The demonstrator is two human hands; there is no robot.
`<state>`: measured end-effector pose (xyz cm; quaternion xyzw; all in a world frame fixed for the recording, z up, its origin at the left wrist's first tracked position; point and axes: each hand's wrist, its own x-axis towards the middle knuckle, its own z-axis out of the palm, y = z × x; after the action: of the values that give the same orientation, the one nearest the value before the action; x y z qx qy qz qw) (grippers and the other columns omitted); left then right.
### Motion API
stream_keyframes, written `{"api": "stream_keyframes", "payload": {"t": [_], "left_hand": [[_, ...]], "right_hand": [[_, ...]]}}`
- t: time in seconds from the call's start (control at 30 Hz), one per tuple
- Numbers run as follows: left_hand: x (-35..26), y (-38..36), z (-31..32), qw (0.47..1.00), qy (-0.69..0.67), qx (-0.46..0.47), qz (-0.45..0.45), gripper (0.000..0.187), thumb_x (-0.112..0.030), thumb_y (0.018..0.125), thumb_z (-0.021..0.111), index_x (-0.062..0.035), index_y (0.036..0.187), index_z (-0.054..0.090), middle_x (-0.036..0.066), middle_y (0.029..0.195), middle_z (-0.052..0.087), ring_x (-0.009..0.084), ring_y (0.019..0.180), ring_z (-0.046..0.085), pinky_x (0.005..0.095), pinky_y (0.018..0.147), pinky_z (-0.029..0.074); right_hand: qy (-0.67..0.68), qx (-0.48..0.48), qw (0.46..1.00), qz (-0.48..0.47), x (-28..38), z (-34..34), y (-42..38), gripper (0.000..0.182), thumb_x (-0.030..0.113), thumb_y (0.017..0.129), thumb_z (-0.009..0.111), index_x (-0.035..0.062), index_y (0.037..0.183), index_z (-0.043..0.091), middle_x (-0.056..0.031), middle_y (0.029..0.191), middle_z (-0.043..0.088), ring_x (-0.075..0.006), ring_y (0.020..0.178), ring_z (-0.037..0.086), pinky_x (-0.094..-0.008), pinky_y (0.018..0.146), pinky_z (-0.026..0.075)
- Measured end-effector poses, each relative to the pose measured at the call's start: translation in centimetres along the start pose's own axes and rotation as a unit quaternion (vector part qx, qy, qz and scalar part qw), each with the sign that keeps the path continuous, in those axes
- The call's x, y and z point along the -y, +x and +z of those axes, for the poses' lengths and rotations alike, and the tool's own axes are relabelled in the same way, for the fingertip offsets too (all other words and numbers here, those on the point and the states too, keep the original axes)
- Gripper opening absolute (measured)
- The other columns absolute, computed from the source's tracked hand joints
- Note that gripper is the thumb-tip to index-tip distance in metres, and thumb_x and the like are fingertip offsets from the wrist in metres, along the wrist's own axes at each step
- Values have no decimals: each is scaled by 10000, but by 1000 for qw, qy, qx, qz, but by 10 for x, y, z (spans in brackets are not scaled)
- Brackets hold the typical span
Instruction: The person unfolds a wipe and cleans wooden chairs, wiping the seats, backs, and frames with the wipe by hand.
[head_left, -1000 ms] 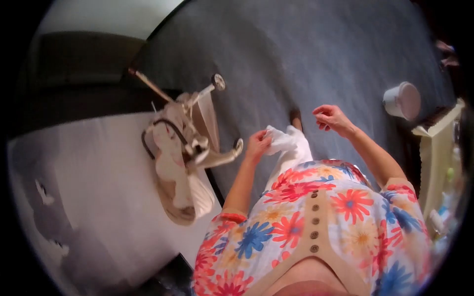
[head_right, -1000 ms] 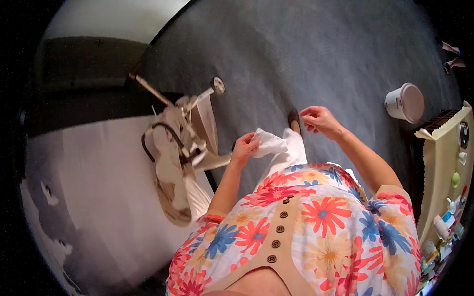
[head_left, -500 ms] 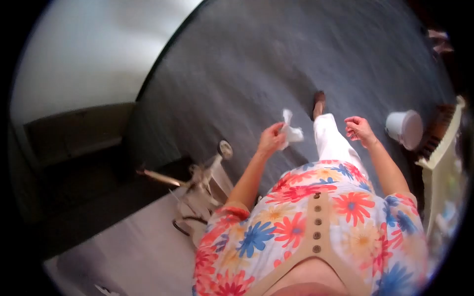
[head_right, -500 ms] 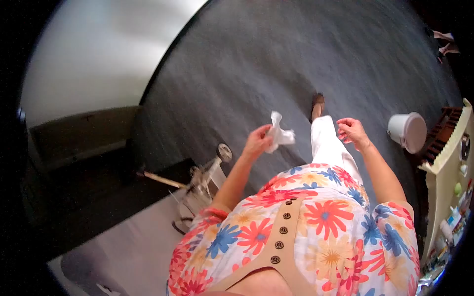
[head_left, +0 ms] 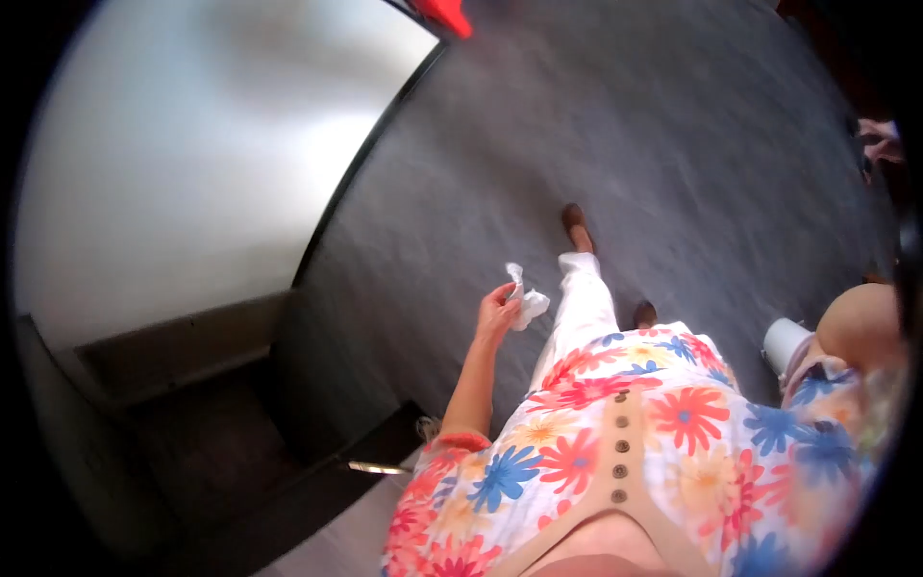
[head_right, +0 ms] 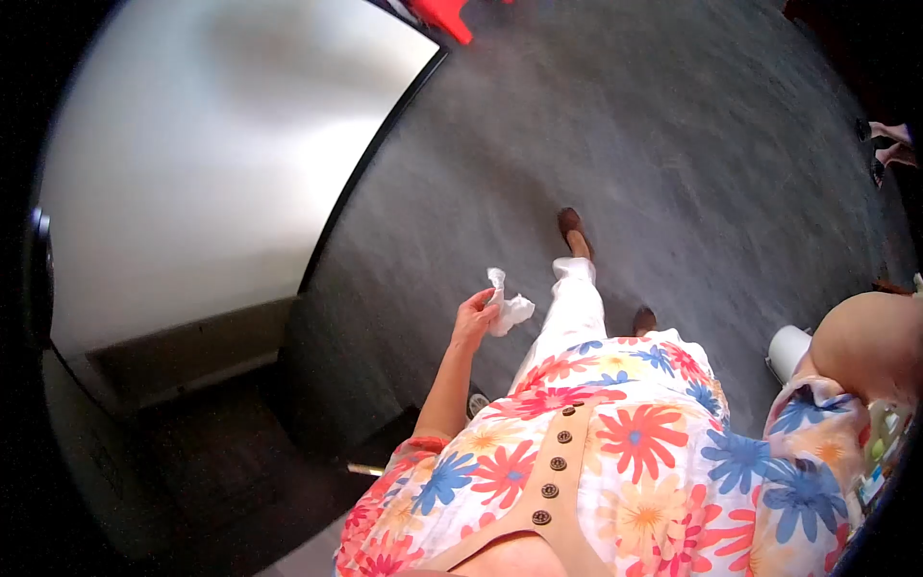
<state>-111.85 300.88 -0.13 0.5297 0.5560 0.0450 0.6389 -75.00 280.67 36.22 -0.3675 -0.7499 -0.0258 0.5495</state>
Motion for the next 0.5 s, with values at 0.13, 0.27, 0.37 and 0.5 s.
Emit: {"api": "stream_keyframes", "payload": {"t": [0.13,0.27,0.37,0.5], "left_hand": [[-93,121,-21,999,40,9,-16,425,-34,719,575,0,1141,544,32,753,560,96,609,519,230,550,423],[-189,174,-37,997,58,58,14,398,-7,721,546,-19,1119,565,19,722,545,92,597,513,236,549,429],[-253,223,-7,992,78,98,31,396,-8,725,516,-25,1118,565,14,696,537,95,573,505,247,527,427],[-303,290,10,990,68,114,46,402,-8,722,503,-31,1118,570,21,697,544,96,584,512,240,529,427]], "right_hand": [[-73,118,990,-34,-107,0,59,259,256,820,587,113,1035,577,-23,854,585,-124,741,568,-269,652,488],[-136,133,981,-25,-132,-11,101,244,254,818,583,117,1019,576,-30,859,576,-137,747,560,-273,653,480],[-165,152,974,-19,-178,-33,125,233,252,816,580,119,1007,576,-35,862,570,-148,752,554,-277,654,474],[-198,200,959,-23,-245,-51,166,219,250,813,576,123,991,575,-42,867,561,-161,759,545,-281,655,466]]}}
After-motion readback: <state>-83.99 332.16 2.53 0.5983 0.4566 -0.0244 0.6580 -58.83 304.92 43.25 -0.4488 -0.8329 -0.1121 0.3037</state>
